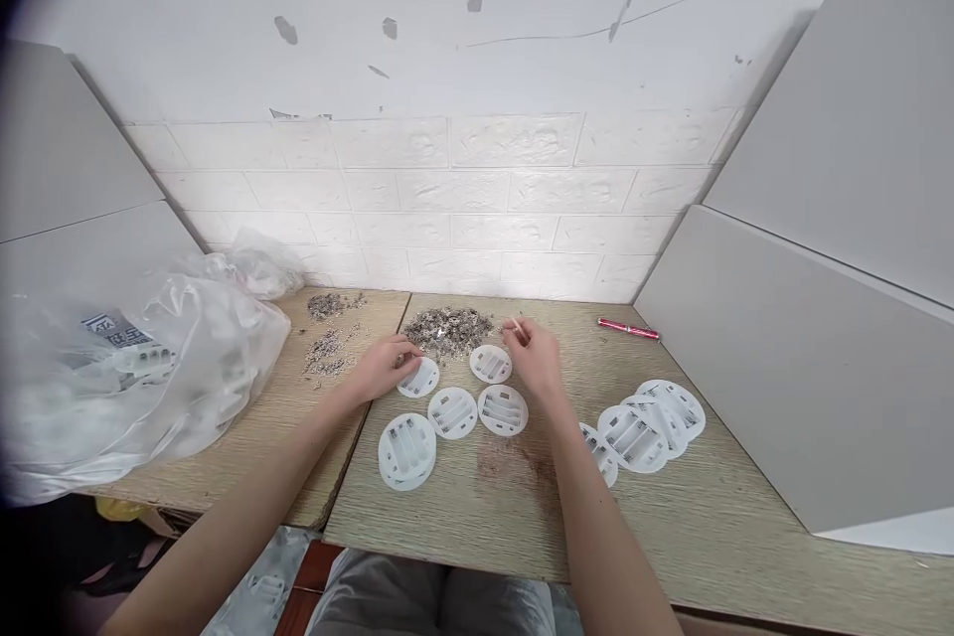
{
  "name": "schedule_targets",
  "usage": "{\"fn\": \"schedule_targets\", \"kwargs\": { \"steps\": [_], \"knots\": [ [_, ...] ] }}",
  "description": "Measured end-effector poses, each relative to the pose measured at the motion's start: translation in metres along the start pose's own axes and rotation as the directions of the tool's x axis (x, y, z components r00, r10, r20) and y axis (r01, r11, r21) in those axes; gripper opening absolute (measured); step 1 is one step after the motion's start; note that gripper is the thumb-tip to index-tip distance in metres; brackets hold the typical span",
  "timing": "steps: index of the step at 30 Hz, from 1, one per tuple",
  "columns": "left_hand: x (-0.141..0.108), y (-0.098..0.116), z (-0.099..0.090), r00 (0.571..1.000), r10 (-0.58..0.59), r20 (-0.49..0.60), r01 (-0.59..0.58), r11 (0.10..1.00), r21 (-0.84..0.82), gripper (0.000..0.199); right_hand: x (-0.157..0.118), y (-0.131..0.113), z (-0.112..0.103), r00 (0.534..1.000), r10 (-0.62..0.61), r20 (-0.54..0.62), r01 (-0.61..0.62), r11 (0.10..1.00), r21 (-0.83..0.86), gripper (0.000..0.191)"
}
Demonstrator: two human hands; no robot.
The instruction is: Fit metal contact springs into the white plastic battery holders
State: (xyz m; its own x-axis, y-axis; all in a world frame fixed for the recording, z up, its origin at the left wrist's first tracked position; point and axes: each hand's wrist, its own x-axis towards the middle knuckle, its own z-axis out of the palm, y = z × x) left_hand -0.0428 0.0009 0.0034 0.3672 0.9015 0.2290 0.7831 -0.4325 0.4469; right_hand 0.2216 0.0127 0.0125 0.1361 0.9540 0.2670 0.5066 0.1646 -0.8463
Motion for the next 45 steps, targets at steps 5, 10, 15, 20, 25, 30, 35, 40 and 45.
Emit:
{"fn": "schedule_targets", "kwargs": {
  "steps": [5, 10, 15, 20, 25, 30, 35, 40, 45],
  "knots": [
    [0.0, 0.0, 0.001, 1.0, 0.009, -0.012, -0.009, 1.0, 0.007, 0.024, 0.0, 0.002, 0.003, 0.996, -0.039, 0.077, 0.054, 0.978, -0.2, 0.024],
    [-0.001, 0.0, 0.003, 0.999, 0.026, -0.039, -0.026, 1.0, -0.005, 0.024, 0.0, 0.002, 0.003, 0.989, -0.034, 0.147, 0.066, 0.974, -0.217, 0.022],
    [-0.001, -0.001, 0.005, 0.995, 0.037, -0.095, -0.041, 0.998, -0.037, 0.024, -0.003, 0.005, 0.005, 0.96, -0.049, 0.274, 0.123, 0.958, -0.258, 0.022],
    [0.0, 0.0, 0.005, 0.993, 0.063, -0.101, -0.065, 0.998, -0.017, 0.023, -0.005, 0.006, 0.01, 0.955, -0.119, 0.272, 0.201, 0.934, -0.296, 0.024],
    [-0.001, 0.003, 0.004, 0.995, 0.058, -0.084, -0.059, 0.998, -0.009, 0.023, -0.004, 0.001, 0.01, 0.959, -0.15, 0.239, 0.221, 0.927, -0.304, 0.025],
    [-0.001, 0.004, 0.004, 0.996, 0.054, -0.076, -0.056, 0.998, -0.018, 0.023, -0.005, -0.002, 0.009, 0.948, -0.182, 0.259, 0.241, 0.946, -0.215, 0.024],
    [-0.001, 0.003, 0.006, 0.997, 0.047, -0.064, -0.048, 0.999, -0.011, 0.022, -0.006, -0.005, 0.011, 0.951, -0.189, 0.245, 0.192, 0.981, 0.012, 0.022],
    [-0.001, 0.01, 0.004, 0.987, 0.06, -0.148, -0.072, 0.994, -0.076, 0.027, -0.006, -0.008, 0.013, 0.974, -0.173, 0.149, 0.134, 0.961, 0.241, 0.028],
    [-0.002, 0.025, 0.002, 0.985, 0.076, -0.153, -0.115, 0.957, -0.264, 0.034, -0.01, -0.013, 0.025, 0.986, -0.131, 0.107, 0.075, 0.906, 0.417, 0.032]
  ]
}}
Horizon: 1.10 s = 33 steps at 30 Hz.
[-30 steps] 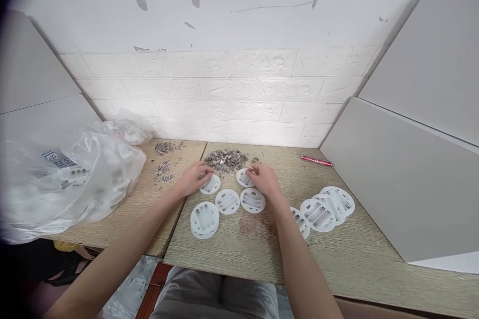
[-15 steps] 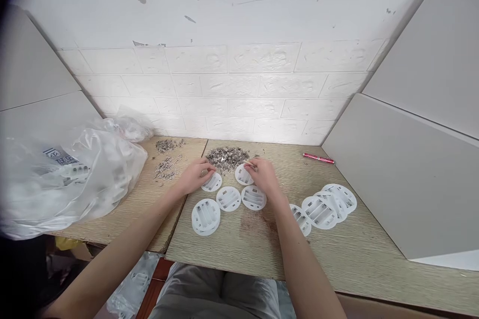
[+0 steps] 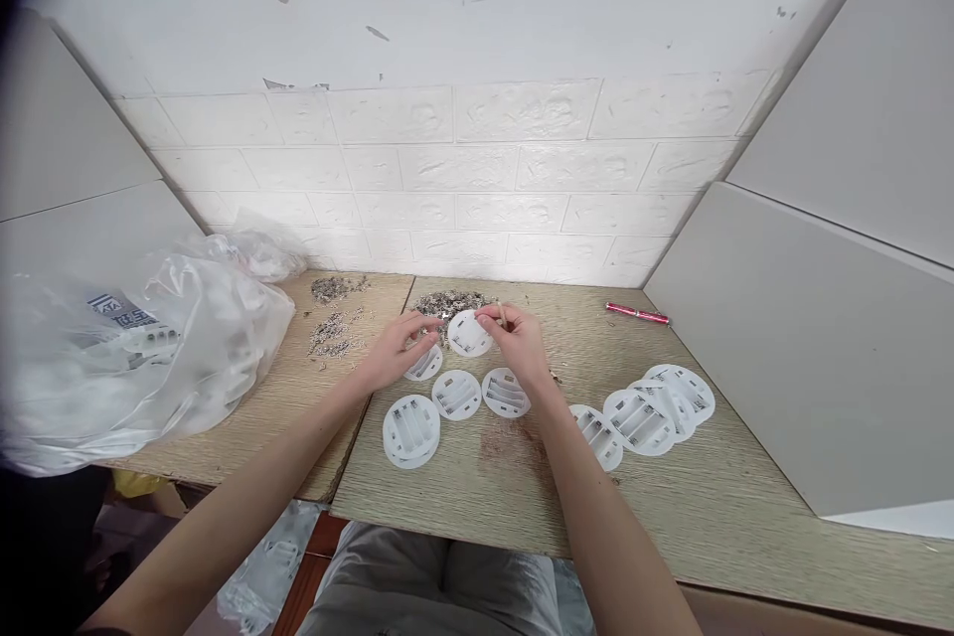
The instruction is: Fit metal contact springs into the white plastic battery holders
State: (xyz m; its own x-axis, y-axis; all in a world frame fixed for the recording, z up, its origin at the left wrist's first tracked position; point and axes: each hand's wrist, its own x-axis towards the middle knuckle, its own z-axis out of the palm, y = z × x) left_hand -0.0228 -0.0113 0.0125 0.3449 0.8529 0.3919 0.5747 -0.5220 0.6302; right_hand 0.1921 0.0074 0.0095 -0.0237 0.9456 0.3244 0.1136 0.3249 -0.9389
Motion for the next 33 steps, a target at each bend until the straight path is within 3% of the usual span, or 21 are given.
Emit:
{"fn": "schedule_targets", "kwargs": {
  "steps": [3, 6, 10, 19, 24, 33],
  "knots": [
    [0.001, 0.004, 0.003, 0.998, -0.023, 0.059, 0.033, 0.985, -0.171, 0.041, -0.004, -0.002, 0.011, 0.998, -0.011, 0.067, 0.007, 0.998, 0.065, 0.03],
    [0.002, 0.002, 0.005, 0.992, -0.044, 0.122, 0.089, 0.915, -0.394, 0.043, -0.01, -0.005, 0.02, 0.989, -0.016, 0.15, 0.007, 0.998, 0.058, 0.03],
    [0.005, -0.001, 0.007, 0.981, -0.139, 0.132, 0.19, 0.792, -0.58, 0.044, -0.013, -0.008, 0.023, 0.992, 0.002, 0.127, -0.015, 0.994, 0.107, 0.029],
    [0.007, -0.008, 0.009, 0.943, -0.331, 0.032, 0.252, 0.649, -0.718, 0.05, -0.008, -0.011, 0.019, 0.99, 0.139, -0.016, -0.131, 0.959, 0.252, 0.042],
    [0.007, -0.01, 0.011, 0.93, -0.368, 0.022, 0.25, 0.587, -0.77, 0.049, -0.008, -0.011, 0.019, 0.989, 0.149, 0.019, -0.15, 0.97, 0.19, 0.037],
    [0.007, -0.001, 0.007, 0.947, -0.318, 0.052, 0.232, 0.564, -0.793, 0.05, -0.009, -0.009, 0.022, 0.983, 0.15, 0.107, -0.173, 0.95, 0.259, 0.034]
  ]
}}
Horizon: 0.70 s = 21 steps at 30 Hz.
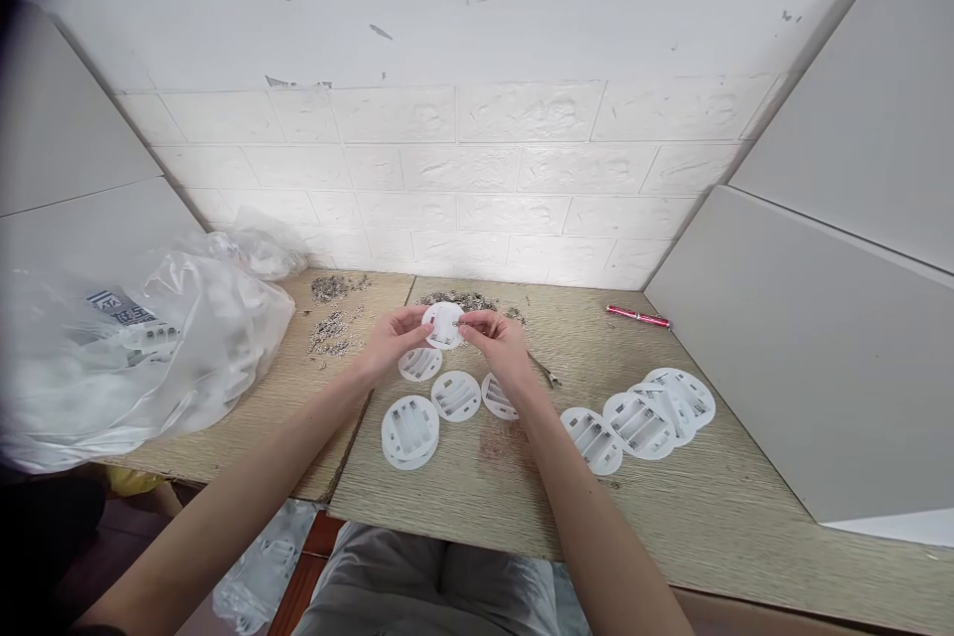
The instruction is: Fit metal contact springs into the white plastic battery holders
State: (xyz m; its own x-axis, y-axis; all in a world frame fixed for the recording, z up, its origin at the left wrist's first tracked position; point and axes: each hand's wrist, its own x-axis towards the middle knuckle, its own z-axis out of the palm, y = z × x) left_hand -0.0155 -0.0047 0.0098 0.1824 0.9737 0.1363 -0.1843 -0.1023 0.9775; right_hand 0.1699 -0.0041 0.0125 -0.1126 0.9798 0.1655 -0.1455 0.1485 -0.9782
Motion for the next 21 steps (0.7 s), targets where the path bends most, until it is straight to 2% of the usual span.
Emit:
{"fn": "schedule_targets", "kwargs": {
  "steps": [8, 16, 19, 21],
  "knots": [
    [-0.0042, 0.0046, 0.0046, 0.997, -0.054, 0.057, 0.054, 0.999, 0.002, 0.05, 0.0002, -0.0004, -0.0039, 0.996, -0.057, -0.063, 0.054, 0.997, -0.049, 0.032],
    [-0.0052, 0.0054, 0.0045, 0.996, -0.056, 0.071, 0.055, 0.998, 0.014, 0.052, 0.0019, -0.0019, -0.0044, 0.998, 0.031, -0.053, -0.028, 0.998, 0.057, 0.037],
    [-0.0048, 0.0046, 0.0041, 0.996, -0.058, 0.075, 0.056, 0.998, 0.021, 0.052, 0.0013, -0.0021, -0.004, 0.998, 0.013, -0.064, -0.013, 1.0, 0.001, 0.035],
    [-0.0048, 0.0047, 0.0046, 0.995, -0.062, 0.079, 0.059, 0.998, 0.029, 0.052, 0.0007, -0.0017, -0.0041, 0.998, -0.035, -0.056, 0.029, 0.994, -0.105, 0.03]
  ]
}}
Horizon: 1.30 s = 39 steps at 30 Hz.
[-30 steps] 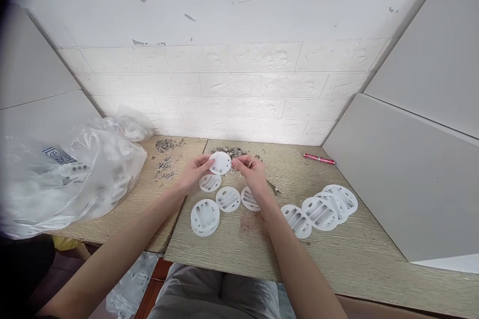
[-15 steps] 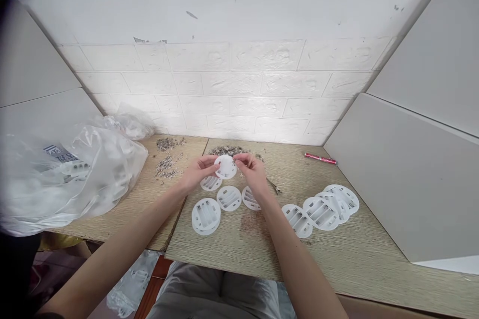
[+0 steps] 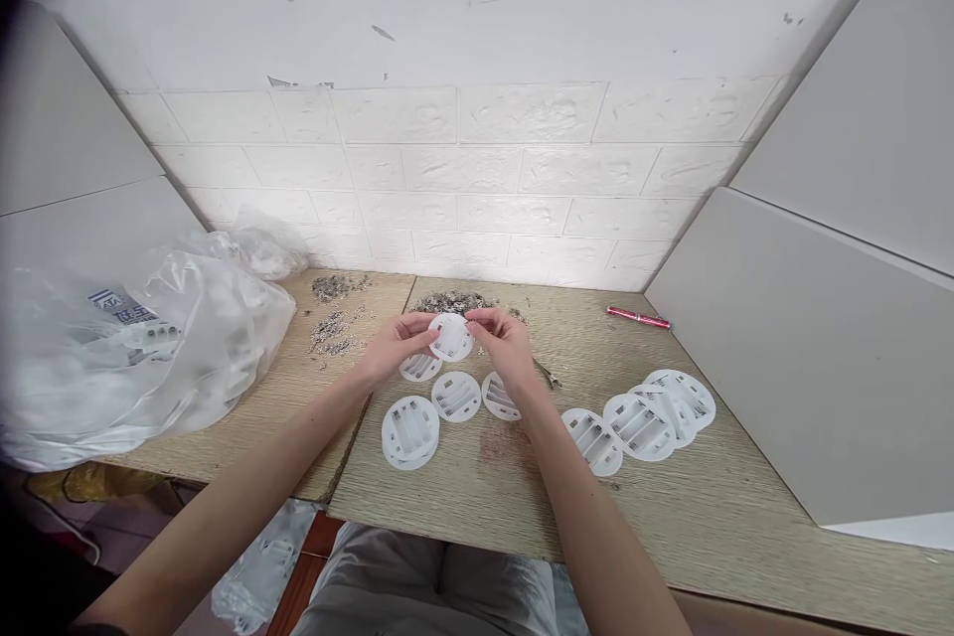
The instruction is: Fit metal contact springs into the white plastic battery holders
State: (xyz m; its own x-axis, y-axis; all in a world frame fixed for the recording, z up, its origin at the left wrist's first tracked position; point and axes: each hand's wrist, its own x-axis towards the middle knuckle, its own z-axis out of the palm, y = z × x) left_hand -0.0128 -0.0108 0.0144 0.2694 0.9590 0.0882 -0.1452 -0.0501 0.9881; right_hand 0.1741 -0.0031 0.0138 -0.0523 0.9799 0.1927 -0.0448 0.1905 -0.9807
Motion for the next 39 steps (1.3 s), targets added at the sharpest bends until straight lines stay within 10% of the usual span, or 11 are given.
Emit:
{"fn": "schedule_targets", "kwargs": {
  "steps": [7, 19, 39],
  "knots": [
    [-0.0007, 0.0017, 0.0026, 1.0, -0.016, -0.002, 0.016, 1.0, 0.015, 0.05, -0.0024, 0.0002, -0.0009, 0.96, -0.281, 0.005, 0.254, 0.862, -0.439, 0.022],
    [-0.0009, 0.0015, 0.0046, 0.999, -0.002, 0.033, 0.001, 0.999, 0.043, 0.05, -0.0064, 0.0058, 0.001, 0.884, -0.449, 0.129, 0.435, 0.69, -0.579, 0.021],
    [0.0008, -0.0071, 0.0012, 0.999, 0.038, 0.028, -0.042, 0.988, 0.149, 0.047, -0.0066, 0.0042, 0.0074, 0.996, -0.059, 0.063, 0.072, 0.969, -0.235, 0.038]
  ]
}}
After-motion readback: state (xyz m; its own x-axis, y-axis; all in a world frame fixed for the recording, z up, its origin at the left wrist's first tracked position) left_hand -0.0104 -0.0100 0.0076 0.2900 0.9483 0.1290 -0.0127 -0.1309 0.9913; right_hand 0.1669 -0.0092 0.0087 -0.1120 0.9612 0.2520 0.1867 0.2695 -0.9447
